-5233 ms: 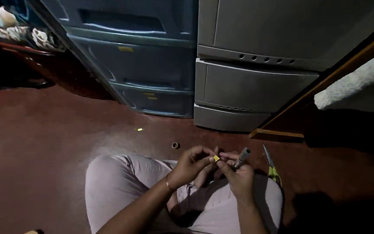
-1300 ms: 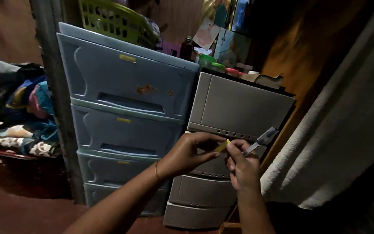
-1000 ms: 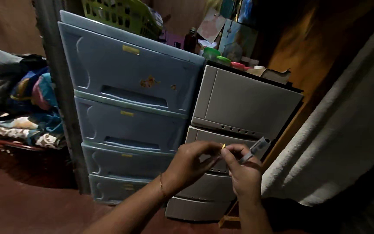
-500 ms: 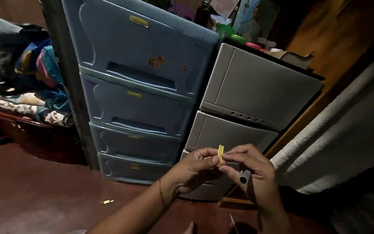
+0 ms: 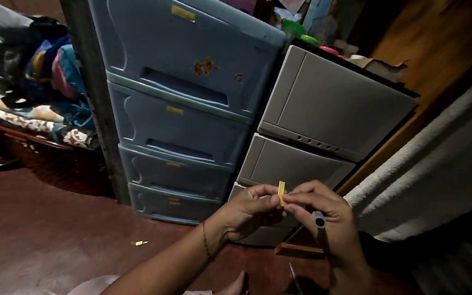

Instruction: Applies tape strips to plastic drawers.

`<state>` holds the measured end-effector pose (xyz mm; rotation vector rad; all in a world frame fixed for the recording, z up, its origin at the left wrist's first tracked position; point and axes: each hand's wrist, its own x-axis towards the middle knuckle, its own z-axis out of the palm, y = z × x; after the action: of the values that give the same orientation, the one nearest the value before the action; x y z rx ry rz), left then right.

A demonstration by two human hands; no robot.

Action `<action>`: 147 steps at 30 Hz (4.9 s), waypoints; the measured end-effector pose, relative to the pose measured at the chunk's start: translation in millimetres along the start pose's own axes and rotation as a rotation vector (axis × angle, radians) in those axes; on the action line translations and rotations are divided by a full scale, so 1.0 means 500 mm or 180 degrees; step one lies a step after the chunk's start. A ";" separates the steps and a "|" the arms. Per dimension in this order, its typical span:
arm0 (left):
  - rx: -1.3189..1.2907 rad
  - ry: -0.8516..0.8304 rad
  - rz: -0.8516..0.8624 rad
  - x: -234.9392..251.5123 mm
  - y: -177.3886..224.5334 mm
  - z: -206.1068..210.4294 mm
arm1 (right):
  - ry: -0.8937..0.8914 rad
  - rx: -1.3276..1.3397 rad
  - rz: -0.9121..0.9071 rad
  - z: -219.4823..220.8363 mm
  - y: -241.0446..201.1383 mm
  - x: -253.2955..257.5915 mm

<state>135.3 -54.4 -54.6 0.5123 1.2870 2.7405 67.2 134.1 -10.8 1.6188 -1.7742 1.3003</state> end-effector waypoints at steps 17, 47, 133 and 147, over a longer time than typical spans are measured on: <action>0.0609 0.0246 0.0339 -0.009 0.002 0.015 | 0.0410 0.0814 0.0320 0.028 0.029 0.002; 0.2080 0.0805 0.1208 0.003 -0.021 -0.003 | 0.0523 0.1182 0.1024 0.057 0.037 -0.028; 0.4339 0.0589 0.2678 -0.014 -0.020 -0.036 | 0.0649 0.1922 0.2007 0.060 0.022 -0.047; 0.4651 0.0574 0.2877 -0.010 -0.026 -0.046 | 0.0572 0.2087 0.2058 0.053 0.043 -0.052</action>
<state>131.6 -64.0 -79.5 1.0620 3.6602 1.5787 60.9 123.9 -52.2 1.1471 -1.9473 2.4391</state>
